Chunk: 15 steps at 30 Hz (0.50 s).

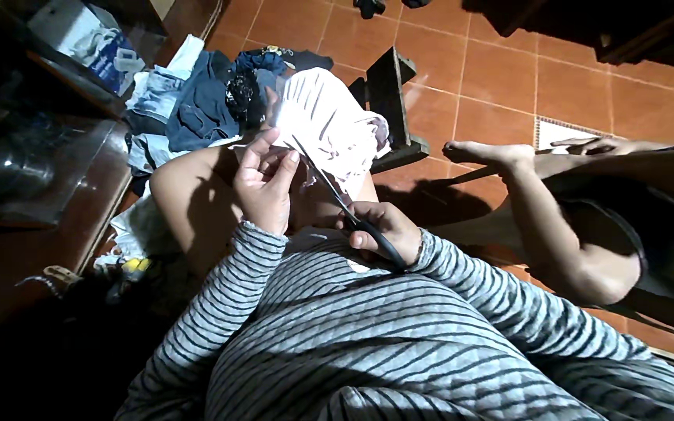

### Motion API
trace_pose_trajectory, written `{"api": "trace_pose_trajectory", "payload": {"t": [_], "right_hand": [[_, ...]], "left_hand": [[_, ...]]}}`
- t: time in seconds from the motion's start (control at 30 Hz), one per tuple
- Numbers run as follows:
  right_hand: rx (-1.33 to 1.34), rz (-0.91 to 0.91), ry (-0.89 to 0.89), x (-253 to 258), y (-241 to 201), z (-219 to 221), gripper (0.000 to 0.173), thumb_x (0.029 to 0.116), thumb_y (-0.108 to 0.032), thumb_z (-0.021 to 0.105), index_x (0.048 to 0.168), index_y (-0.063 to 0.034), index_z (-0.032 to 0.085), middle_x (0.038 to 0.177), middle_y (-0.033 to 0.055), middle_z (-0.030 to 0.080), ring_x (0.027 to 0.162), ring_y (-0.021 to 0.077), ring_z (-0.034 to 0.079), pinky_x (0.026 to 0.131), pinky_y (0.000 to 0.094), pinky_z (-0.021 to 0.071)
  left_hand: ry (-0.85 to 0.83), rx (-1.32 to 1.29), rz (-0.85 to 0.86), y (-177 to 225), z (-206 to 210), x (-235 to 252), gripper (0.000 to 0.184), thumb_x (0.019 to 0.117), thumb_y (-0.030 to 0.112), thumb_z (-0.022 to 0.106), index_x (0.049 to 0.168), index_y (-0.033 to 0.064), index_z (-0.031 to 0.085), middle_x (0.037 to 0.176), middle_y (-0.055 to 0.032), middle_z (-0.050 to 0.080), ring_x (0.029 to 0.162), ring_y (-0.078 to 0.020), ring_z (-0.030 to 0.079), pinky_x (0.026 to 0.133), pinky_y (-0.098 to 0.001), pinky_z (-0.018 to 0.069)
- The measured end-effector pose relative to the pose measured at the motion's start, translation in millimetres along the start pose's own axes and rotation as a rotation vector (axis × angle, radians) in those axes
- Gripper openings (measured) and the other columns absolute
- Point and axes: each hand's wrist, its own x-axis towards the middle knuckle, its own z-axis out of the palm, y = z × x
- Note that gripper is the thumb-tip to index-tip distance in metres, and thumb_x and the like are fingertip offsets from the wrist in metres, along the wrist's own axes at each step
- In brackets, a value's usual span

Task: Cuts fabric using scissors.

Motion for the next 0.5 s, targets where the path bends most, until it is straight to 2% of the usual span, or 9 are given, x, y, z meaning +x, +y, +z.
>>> {"api": "trace_pose_trajectory", "payload": {"t": [0.2, 0.27, 0.37, 0.5], "right_hand": [[0.089, 0.043, -0.154, 19, -6, -11, 0.057, 0.0816, -0.066, 0.074, 0.098, -0.0121, 0.065, 0.065, -0.0081, 0.062, 0.050, 0.0021, 0.057, 0.048, 0.0188, 0.0507], [0.100, 0.075, -0.169, 22, -8, -12, 0.056, 0.0823, -0.065, 0.074, 0.097, -0.0114, 0.065, 0.064, -0.0070, 0.061, 0.050, 0.0030, 0.058, 0.048, 0.0190, 0.0509], [0.127, 0.117, -0.174, 19, -9, -14, 0.056, 0.0829, -0.064, 0.073, 0.098, -0.0107, 0.065, 0.064, -0.0060, 0.062, 0.050, 0.0039, 0.059, 0.047, 0.0191, 0.0513], [0.160, 0.152, -0.235, 4, -6, -23, 0.059, 0.0830, -0.068, 0.072, 0.100, -0.0117, 0.064, 0.066, -0.0068, 0.062, 0.051, 0.0042, 0.059, 0.048, 0.0199, 0.0520]], "left_hand": [[0.117, -0.020, -0.082, 6, 2, 7, 0.037, 0.0893, -0.006, 0.069, 0.123, 0.0018, 0.057, 0.095, -0.0010, 0.068, 0.080, -0.0103, 0.069, 0.073, -0.0287, 0.0614], [0.149, -0.004, -0.117, 6, 3, 10, 0.040, 0.0893, -0.007, 0.069, 0.125, 0.0022, 0.054, 0.097, -0.0006, 0.067, 0.081, -0.0092, 0.069, 0.075, -0.0282, 0.0618], [0.165, 0.011, -0.126, 3, 3, 12, 0.051, 0.0867, -0.008, 0.071, 0.133, -0.0023, 0.050, 0.107, -0.0047, 0.064, 0.089, -0.0114, 0.068, 0.083, -0.0315, 0.0607], [0.162, 0.075, -0.076, -4, 2, 14, 0.064, 0.0837, -0.004, 0.075, 0.140, -0.0037, 0.045, 0.112, -0.0073, 0.063, 0.090, -0.0111, 0.068, 0.081, -0.0301, 0.0610]]}}
